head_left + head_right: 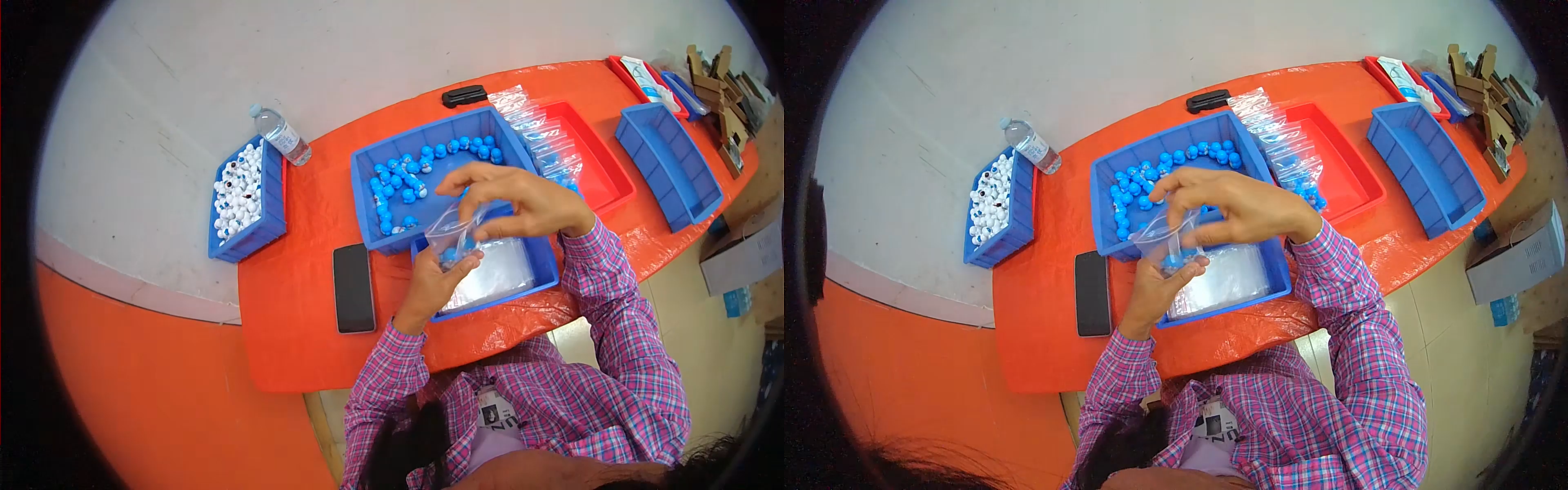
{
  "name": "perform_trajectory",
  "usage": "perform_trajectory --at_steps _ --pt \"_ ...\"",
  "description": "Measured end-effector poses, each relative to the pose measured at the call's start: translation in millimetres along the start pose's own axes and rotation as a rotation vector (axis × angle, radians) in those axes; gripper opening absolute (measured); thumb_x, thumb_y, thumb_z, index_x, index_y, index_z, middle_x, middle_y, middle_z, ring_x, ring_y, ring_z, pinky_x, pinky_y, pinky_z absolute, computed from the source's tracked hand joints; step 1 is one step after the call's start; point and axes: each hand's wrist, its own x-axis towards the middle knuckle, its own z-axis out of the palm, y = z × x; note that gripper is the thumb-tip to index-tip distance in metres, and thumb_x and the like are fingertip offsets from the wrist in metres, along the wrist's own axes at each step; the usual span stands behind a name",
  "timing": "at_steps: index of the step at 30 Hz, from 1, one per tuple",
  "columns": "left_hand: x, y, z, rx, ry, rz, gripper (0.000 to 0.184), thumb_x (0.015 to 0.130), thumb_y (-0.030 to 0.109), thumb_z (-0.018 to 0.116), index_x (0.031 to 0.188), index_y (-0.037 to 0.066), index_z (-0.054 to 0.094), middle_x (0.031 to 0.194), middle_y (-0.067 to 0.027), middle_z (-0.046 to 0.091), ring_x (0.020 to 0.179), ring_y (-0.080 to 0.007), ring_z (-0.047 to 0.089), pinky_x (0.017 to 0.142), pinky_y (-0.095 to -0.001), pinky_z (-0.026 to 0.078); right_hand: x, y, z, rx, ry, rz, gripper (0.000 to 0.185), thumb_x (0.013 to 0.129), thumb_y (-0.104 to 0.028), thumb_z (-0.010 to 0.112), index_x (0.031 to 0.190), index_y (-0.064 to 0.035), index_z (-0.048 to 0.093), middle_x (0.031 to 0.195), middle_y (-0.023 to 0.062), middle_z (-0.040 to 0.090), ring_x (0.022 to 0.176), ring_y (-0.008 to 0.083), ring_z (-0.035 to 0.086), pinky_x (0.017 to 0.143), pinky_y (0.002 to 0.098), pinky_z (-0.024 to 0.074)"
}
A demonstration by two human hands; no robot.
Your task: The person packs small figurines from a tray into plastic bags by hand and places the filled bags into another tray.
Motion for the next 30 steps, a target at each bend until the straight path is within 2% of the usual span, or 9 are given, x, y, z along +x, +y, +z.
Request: perform_trajectory --at_steps 6,10,15,16,20,26,30 --pt "0.5 -1.2 -1.4 -0.022 -0.051 -0.040 0.041 0.089 0.011 0.064 0.127 0.000 0.051 0.125 -0.0222 0.055 0.104 -0.0289 0.063 0.086 -0.0326 0.054 -3.1 -3.8 -8.8 -0.015 -0.024 0.109 0.009 0.078 -0.012 0.074 0.077 -0.0073 0.067 0.110 0.0111 0.062 0.096 0.0219 0.058 0.077 0.0327 0.0468" --pt "2.5 -3.0 -1.3 -0.606 -0.187 0.029 0.045 0.094 0.024 0.057 0.132 0.001 0.047 0.127 -0.0227 0.053 0.113 -0.0287 0.058 0.093 -0.0370 0.051 -1.1 -5.1 -6.6 0.077 0.031 0.216 0.009 0.079 -0.011 0.074 0.075 -0.0064 0.066 0.110 0.0108 0.062 0.097 0.0226 0.058 0.079 0.0330 0.0475" --pt "5.8 -4.8 -10.9 -0.719 -0.359 -0.047 0.054 0.097 0.035 0.051 0.138 0.001 0.042 0.128 -0.0178 0.051 0.114 -0.0252 0.052 0.092 -0.0344 0.047 1.1 -3.3 4.2 0.092 0.021 0.167 0.009 0.081 -0.011 0.072 0.076 -0.0058 0.066 0.109 0.0104 0.062 0.095 0.0220 0.058 0.078 0.0321 0.0474" --pt "5.0 -4.7 -10.0 -0.719 -0.358 -0.048 0.054 0.097 0.035 0.051 0.138 0.001 0.042 0.128 -0.0178 0.051 0.114 -0.0252 0.052 0.092 -0.0344 0.047 1.4 -2.8 5.5 0.093 0.021 0.167 0.009 0.081 -0.011 0.072 0.076 -0.0058 0.066 0.109 0.0104 0.062 0.095 0.0220 0.058 0.078 0.0321 0.0474" --pt "0.0 -3.5 -1.7 -0.019 -0.241 0.072 0.050 0.098 0.029 0.051 0.137 -0.002 0.041 0.128 -0.0204 0.052 0.114 -0.0280 0.055 0.096 -0.0384 0.049 2.7 -1.3 8.3 0.048 0.108 0.130 0.010 0.082 -0.012 0.071 0.077 -0.0054 0.067 0.109 0.0106 0.062 0.093 0.0211 0.058 0.077 0.0307 0.0468" --pt "0.1 -6.5 0.5 -0.174 -0.130 0.004 0.044 0.098 0.024 0.050 0.134 -0.002 0.046 0.121 -0.0180 0.056 0.103 -0.0243 0.060 0.088 -0.0332 0.052 0.9 6.7 1.4 -0.104 0.176 0.030 0.014 0.084 -0.018 0.070 0.081 -0.0053 0.066 0.104 0.0078 0.064 0.081 0.0170 0.057 0.069 0.0273 0.0457" --pt "0.7 -6.7 -5.9 -0.228 -0.117 -0.052 0.040 0.097 0.018 0.052 0.133 0.001 0.049 0.108 -0.0136 0.061 0.090 -0.0200 0.061 0.081 -0.0282 0.052 2.3 -1.1 3.8 -0.065 0.096 0.165 0.008 0.082 -0.013 0.071 0.083 -0.0050 0.068 0.106 0.0089 0.063 0.080 0.0174 0.057 0.067 0.0256 0.0455"
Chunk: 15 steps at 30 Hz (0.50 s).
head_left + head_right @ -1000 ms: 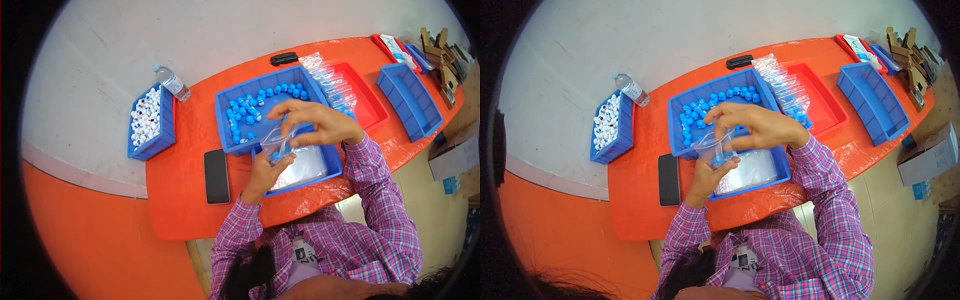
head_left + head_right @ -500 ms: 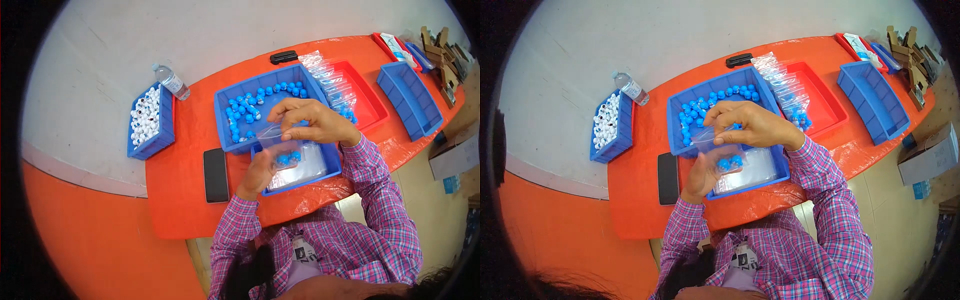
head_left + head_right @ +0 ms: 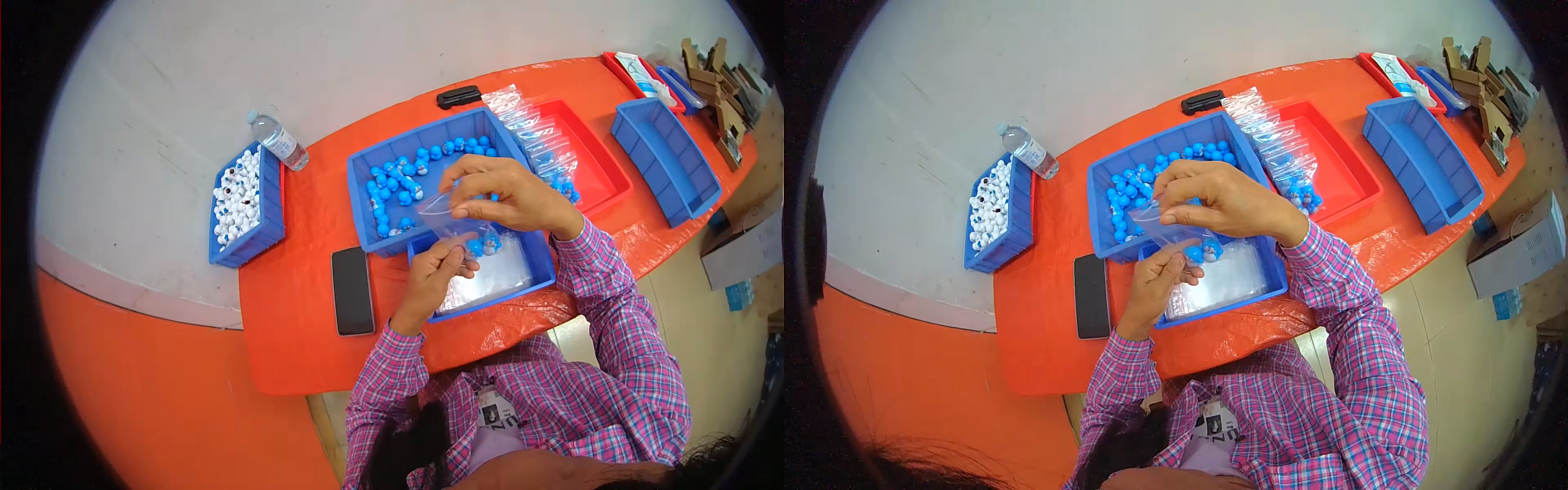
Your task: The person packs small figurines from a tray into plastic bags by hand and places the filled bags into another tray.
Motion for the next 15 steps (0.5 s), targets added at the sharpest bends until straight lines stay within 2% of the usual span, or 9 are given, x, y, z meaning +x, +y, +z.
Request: perform_trajectory --at_steps 6,10,11,15 --pt "-2.8 6.4 5.9 0.066 0.055 0.120 0.040 0.098 0.017 0.050 0.134 0.000 0.047 0.106 -0.0120 0.061 0.089 -0.0205 0.063 0.082 -0.0278 0.053 0.5 9.4 4.4 -0.032 0.010 -0.122 0.011 0.083 -0.015 0.071 0.088 -0.0058 0.069 0.102 0.0076 0.064 0.076 0.0152 0.056 0.062 0.0245 0.0439" --pt "-0.3 0.9 1.9 -0.106 0.044 0.127 0.043 0.097 0.014 0.050 0.137 -0.001 0.042 0.115 -0.0140 0.060 0.097 -0.0227 0.063 0.087 -0.0292 0.052 1.0 -2.6 9.2 0.131 0.128 0.097 0.018 0.082 -0.018 0.073 0.095 -0.0065 0.069 0.096 0.0065 0.065 0.073 0.0142 0.056 0.061 0.0244 0.0437" --pt "0.6 1.7 2.3 -0.111 0.054 0.140 0.043 0.097 0.014 0.050 0.137 -0.001 0.042 0.115 -0.0140 0.060 0.097 -0.0227 0.063 0.087 -0.0292 0.052 1.7 -1.6 7.8 0.128 0.113 0.090 0.018 0.082 -0.018 0.073 0.095 -0.0065 0.069 0.096 0.0065 0.065 0.073 0.0142 0.056 0.061 0.0244 0.0437" --pt "3.7 7.6 5.1 -0.664 0.145 0.213 0.049 0.096 0.009 0.052 0.141 0.002 0.035 0.126 -0.0151 0.055 0.112 -0.0266 0.059 0.096 -0.0318 0.050 -4.3 14.5 -1.0 -0.076 -0.068 0.246 0.024 0.078 -0.017 0.075 0.097 -0.0062 0.067 0.081 0.0054 0.065 0.066 0.0138 0.055 0.058 0.0252 0.0434"
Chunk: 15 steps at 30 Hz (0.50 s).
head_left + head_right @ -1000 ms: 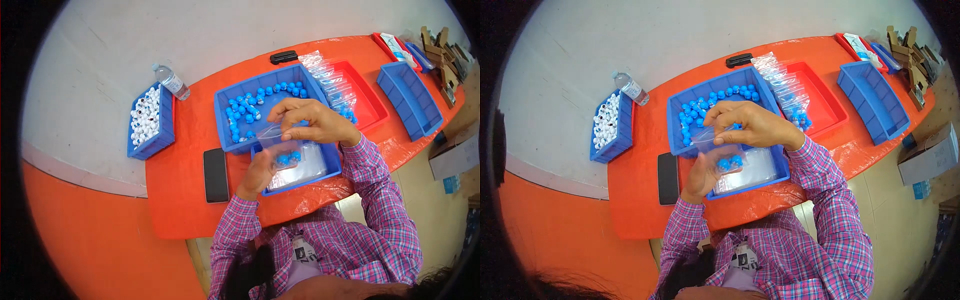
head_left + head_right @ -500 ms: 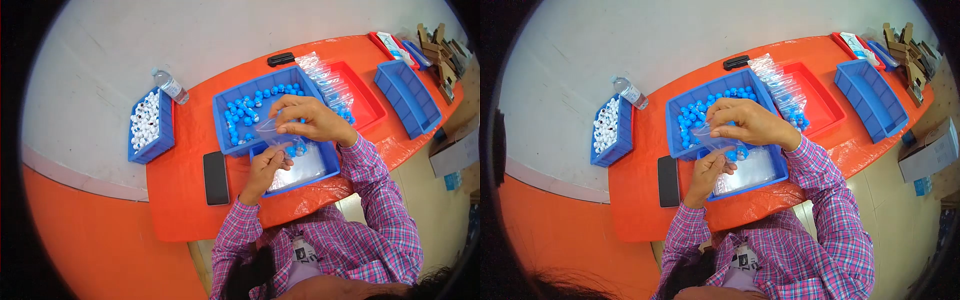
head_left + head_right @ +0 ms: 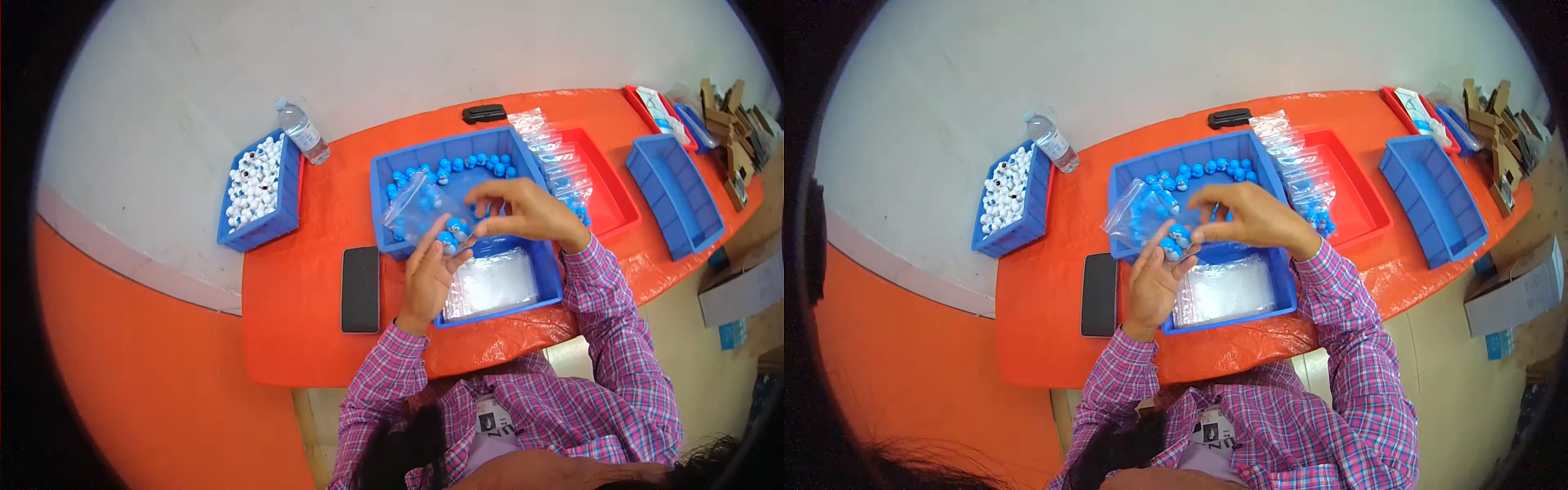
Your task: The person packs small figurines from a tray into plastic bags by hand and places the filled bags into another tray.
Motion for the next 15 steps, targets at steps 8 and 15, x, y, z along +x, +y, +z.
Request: perform_trajectory --at_steps 8,15 --pt "-1.4 -7.9 -2.5 0.224 0.021 0.047 0.058 0.093 0.005 0.055 0.145 0.004 0.030 0.128 -0.0161 0.053 0.114 -0.0260 0.057 0.095 -0.0304 0.049 5.3 16.8 15.0 0.043 -0.103 0.022 0.018 0.078 -0.013 0.075 0.092 -0.0046 0.067 0.075 0.0039 0.064 0.064 0.0120 0.052 0.058 0.0242 0.0418" --pt "-0.9 -6.4 -7.6 0.508 0.003 0.028 0.060 0.092 0.004 0.058 0.145 0.005 0.029 0.129 -0.0166 0.052 0.118 -0.0262 0.055 0.096 -0.0289 0.048 7.9 21.2 10.0 0.142 -0.197 0.030 0.010 0.080 -0.009 0.072 0.088 -0.0060 0.067 0.075 0.0039 0.062 0.064 0.0112 0.050 0.060 0.0244 0.0406"
